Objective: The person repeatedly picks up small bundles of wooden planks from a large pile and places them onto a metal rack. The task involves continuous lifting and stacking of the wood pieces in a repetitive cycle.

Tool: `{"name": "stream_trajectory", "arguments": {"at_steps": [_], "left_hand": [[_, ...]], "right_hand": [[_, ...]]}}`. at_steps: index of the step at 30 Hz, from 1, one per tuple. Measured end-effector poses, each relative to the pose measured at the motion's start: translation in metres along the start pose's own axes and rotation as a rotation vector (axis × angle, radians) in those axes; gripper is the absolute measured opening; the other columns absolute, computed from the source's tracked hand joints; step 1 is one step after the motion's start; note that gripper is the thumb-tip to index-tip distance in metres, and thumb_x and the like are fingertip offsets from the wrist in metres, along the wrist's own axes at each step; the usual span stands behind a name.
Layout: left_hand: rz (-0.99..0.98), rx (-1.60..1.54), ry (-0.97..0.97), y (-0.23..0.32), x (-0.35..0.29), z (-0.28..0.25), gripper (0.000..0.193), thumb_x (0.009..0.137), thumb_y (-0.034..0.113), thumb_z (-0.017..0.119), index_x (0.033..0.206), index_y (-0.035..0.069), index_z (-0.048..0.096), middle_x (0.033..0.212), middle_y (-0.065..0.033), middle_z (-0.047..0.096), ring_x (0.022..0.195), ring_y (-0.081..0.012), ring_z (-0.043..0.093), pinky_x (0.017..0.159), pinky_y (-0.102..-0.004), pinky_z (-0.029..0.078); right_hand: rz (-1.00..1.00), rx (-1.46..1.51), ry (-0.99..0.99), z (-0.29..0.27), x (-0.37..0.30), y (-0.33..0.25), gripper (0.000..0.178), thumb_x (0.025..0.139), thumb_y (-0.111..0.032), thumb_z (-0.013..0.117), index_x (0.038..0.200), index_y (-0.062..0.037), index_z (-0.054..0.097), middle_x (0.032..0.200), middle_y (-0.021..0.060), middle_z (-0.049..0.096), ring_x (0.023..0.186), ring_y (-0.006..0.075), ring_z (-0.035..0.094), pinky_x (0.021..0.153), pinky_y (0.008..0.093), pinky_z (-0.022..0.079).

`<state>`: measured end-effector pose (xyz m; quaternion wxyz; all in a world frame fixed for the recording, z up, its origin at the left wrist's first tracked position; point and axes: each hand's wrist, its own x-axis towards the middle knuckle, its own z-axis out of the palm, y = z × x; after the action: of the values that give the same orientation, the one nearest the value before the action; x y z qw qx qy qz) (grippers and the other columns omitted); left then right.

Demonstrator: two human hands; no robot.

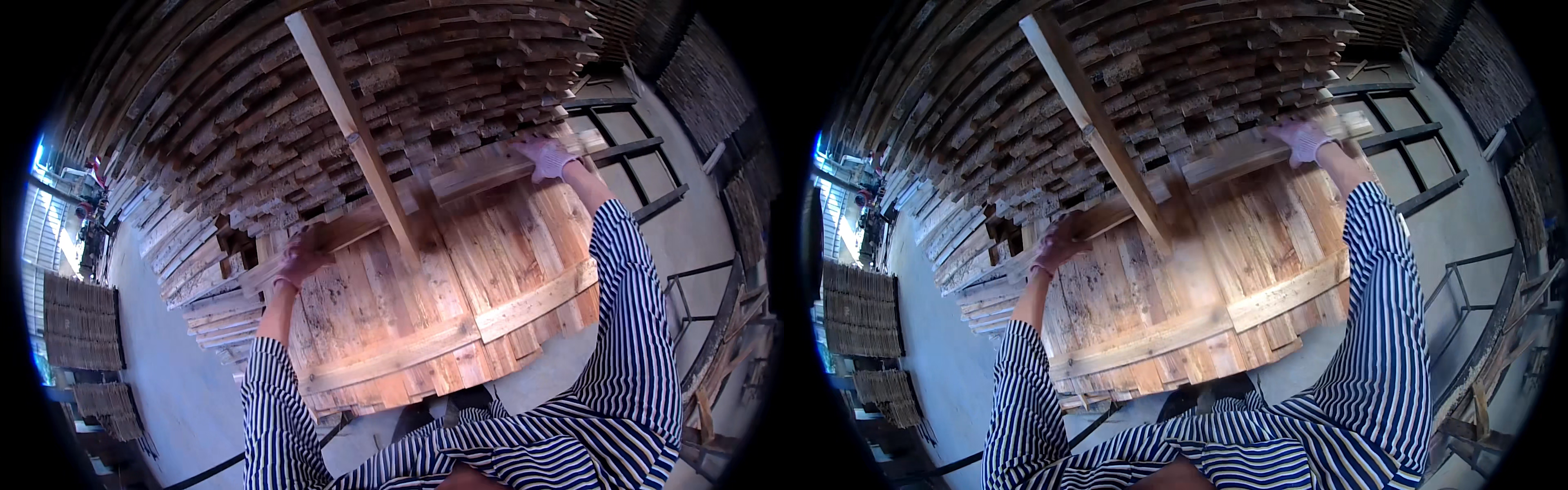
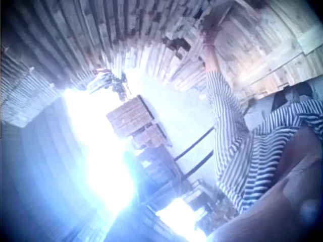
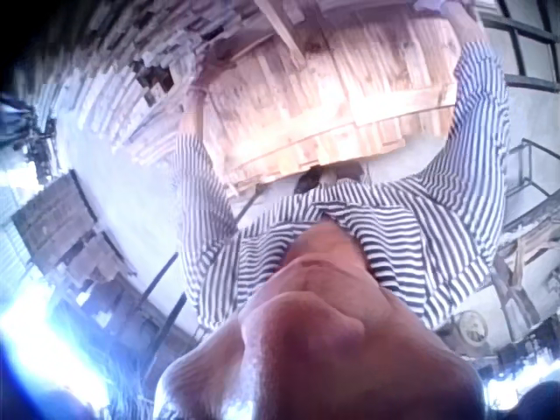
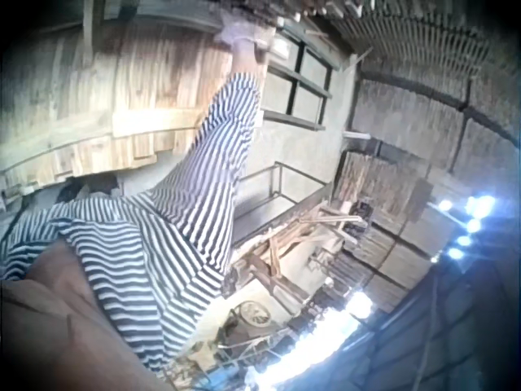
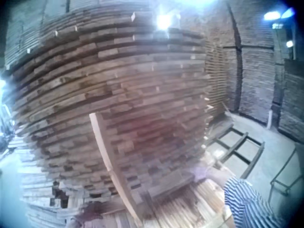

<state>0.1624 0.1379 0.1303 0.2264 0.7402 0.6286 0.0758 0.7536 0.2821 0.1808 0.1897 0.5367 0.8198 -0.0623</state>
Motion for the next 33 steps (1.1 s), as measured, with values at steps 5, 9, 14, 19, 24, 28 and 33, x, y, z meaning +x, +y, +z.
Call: {"name": "stream_trajectory", "arguments": {"at_steps": [5, 9, 14, 19, 24, 28, 33], "left_hand": [[-0.032, 0.188, -0.022, 0.0, 0.037, 0.016, 0.104, 0.068, 0.047, 0.089, 0.154, 0.013, 0.044, 0.143, -0.0187, 0.059, 0.135, -0.0355, 0.054, 0.11, -0.0456, 0.046], [0.061, 0.003, -0.095, 0.039, 0.054, 0.045, 0.105, 0.069, 0.04, 0.091, 0.157, 0.017, 0.039, 0.145, -0.0192, 0.055, 0.132, -0.037, 0.055, 0.111, -0.0472, 0.045], [0.436, -1.346, -0.08, 0.133, 0.059, 0.054, 0.081, 0.079, 0.022, 0.087, 0.149, 0.007, 0.048, 0.134, -0.0102, 0.066, 0.127, -0.0253, 0.061, 0.11, -0.0403, 0.047], [-0.065, -1.254, 0.177, 0.164, 0.03, 0.071, 0.039, 0.093, 0.018, 0.075, 0.128, 0.004, 0.065, 0.113, -0.0111, 0.072, 0.101, -0.018, 0.067, 0.088, -0.0314, 0.054], [0.193, -1.284, -0.259, 0.293, -0.059, 0.08, 0.037, 0.091, 0.018, 0.075, 0.124, 0.004, 0.066, 0.114, -0.0088, 0.071, 0.107, -0.0184, 0.065, 0.094, -0.0324, 0.054], [0.558, -1.022, -0.332, 0.333, -0.102, 0.131, 0.081, 0.078, 0.041, 0.088, 0.138, -0.002, 0.056, 0.13, -0.0208, 0.066, 0.12, -0.0323, 0.062, 0.106, -0.0407, 0.049], [0.322, -0.759, -0.255, 0.293, -0.147, 0.102, 0.118, 0.071, 0.054, 0.089, 0.159, 0.004, 0.03, 0.145, -0.0235, 0.055, 0.136, -0.0347, 0.054, 0.112, -0.0412, 0.047]], "right_hand": [[-0.034, -0.006, 0.012, 0.018, 0.035, -0.039, 0.104, 0.074, -0.033, 0.088, 0.162, -0.0361, 0.031, 0.166, 0.0149, 0.031, 0.147, 0.0392, 0.039, 0.118, 0.0473, 0.04], [0.057, 0.047, -0.062, 0.043, 0.023, -0.013, 0.104, 0.077, -0.037, 0.086, 0.162, -0.0399, 0.027, 0.169, 0.0131, 0.024, 0.151, 0.0391, 0.033, 0.12, 0.0488, 0.037], [0.198, 0.103, 0.036, 0.026, -0.003, -0.025, 0.095, 0.081, -0.038, 0.082, 0.162, -0.0352, 0.031, 0.161, 0.0198, 0.037, 0.145, 0.0429, 0.04, 0.115, 0.049, 0.043], [-0.063, 0.86, 0.469, -0.018, -0.058, -0.168, 0.095, 0.09, -0.038, 0.072, 0.164, -0.0075, 0.021, 0.165, 0.0295, 0.027, 0.152, 0.0414, 0.031, 0.123, 0.0452, 0.032], [-0.555, 1.436, 0.534, -0.077, -0.166, -0.218, 0.094, 0.089, -0.035, 0.069, 0.161, 0.0035, 0.025, 0.162, 0.0266, 0.035, 0.153, 0.0308, 0.032, 0.124, 0.0372, 0.026], [-0.198, 1.317, 0.387, -0.035, -0.185, -0.229, 0.083, 0.086, -0.017, 0.07, 0.159, 0.0026, 0.034, 0.154, 0.0221, 0.048, 0.141, 0.0279, 0.048, 0.117, 0.0367, 0.038], [-0.006, 1.088, 0.473, 0.094, -0.183, -0.154, 0.082, 0.084, -0.018, 0.073, 0.157, -0.0014, 0.039, 0.154, 0.0212, 0.046, 0.14, 0.0317, 0.048, 0.117, 0.0406, 0.038]]}}
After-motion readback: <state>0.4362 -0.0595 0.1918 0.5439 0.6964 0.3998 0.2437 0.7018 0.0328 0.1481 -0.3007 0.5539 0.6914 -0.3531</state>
